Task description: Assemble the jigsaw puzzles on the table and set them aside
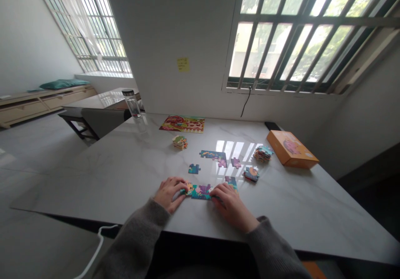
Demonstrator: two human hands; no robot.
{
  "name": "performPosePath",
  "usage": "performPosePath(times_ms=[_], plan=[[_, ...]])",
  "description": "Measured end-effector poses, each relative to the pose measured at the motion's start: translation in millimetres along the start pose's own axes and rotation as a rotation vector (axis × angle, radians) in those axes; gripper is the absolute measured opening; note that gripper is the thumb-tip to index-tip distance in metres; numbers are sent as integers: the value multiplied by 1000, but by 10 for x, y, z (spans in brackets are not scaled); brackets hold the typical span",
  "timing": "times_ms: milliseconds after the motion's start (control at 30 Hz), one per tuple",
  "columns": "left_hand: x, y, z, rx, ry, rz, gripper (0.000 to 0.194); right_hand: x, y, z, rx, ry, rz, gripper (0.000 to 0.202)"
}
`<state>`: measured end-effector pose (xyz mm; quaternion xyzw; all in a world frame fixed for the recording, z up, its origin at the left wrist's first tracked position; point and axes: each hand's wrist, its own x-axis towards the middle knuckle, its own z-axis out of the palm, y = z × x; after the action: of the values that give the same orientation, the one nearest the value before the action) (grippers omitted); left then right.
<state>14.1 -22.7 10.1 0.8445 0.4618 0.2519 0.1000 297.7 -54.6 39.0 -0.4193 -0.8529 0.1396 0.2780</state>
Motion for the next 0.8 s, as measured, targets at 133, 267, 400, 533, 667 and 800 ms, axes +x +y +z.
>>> performPosePath(times_ms=[133, 267, 400, 533, 667, 800], plan=[[-9, 23, -14, 31, -5, 1, 23, -2, -8, -1, -8, 5, 7, 16], [-6, 66, -30, 56, -23, 30, 24, -7, -7, 12, -4, -5, 13, 16], [-8, 103, -39, 65, -23, 60, 21, -12, 6, 29, -7, -5, 18, 16], [-4, 105, -28, 60, -10, 92, 12, -13, 7, 36, -11, 4, 16, 16], [3, 83, -16, 74, -21, 103, 15, -17, 1, 33, -20, -2, 18, 15], [-6, 77, -1, 103, -24, 112, 25, -23, -6, 30, -16, -19, 25, 15]])
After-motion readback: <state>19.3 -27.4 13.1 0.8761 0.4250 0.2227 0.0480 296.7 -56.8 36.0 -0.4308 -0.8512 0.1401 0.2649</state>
